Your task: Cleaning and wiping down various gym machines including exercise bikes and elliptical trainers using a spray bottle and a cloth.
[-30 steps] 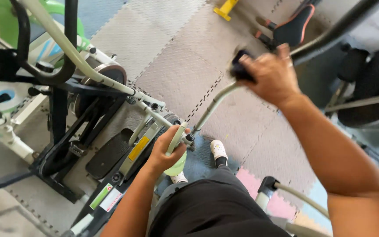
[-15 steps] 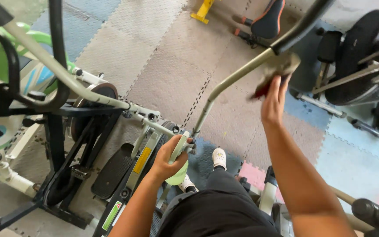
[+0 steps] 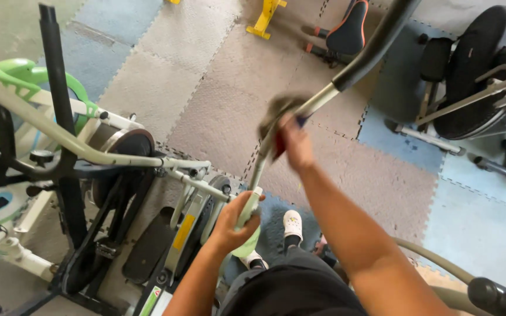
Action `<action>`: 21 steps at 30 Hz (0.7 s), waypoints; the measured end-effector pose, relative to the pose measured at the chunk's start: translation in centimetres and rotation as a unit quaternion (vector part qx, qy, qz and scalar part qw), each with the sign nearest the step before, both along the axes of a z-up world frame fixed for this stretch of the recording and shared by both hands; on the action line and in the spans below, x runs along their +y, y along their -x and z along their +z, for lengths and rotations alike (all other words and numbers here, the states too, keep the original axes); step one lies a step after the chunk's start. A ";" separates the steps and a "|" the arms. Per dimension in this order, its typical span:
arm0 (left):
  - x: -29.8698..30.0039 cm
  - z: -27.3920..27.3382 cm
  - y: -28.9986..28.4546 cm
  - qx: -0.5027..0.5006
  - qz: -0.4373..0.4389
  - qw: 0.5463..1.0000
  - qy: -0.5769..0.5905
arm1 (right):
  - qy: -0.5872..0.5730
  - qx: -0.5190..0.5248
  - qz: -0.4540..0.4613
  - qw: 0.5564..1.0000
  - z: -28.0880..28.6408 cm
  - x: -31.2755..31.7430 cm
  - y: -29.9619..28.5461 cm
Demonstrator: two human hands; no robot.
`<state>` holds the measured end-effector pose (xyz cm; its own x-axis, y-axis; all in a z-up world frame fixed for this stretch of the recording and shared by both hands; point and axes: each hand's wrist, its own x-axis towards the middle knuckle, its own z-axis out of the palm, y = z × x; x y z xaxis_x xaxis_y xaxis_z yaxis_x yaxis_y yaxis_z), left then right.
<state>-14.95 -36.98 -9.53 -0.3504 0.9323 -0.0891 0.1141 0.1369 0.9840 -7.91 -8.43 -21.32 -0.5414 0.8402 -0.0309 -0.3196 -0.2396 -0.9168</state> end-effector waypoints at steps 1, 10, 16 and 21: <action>0.5 0.0 -0.1 0.042 0.005 0.998 -0.054 | -0.001 -0.078 0.023 0.997 -0.5 -1.3 -0.1; 6.4 3.7 -1.2 0.132 0.021 0.981 -0.138 | -0.258 -0.114 -0.180 0.942 14.7 2.7 -8.1; 11.7 5.3 -3.2 0.079 0.040 0.988 -0.123 | -0.705 -0.339 -0.155 0.604 17.2 9.1 -7.5; 15.3 5.1 -3.8 0.131 0.071 0.976 -0.161 | -0.778 -0.349 -0.037 0.521 15.7 12.7 -8.2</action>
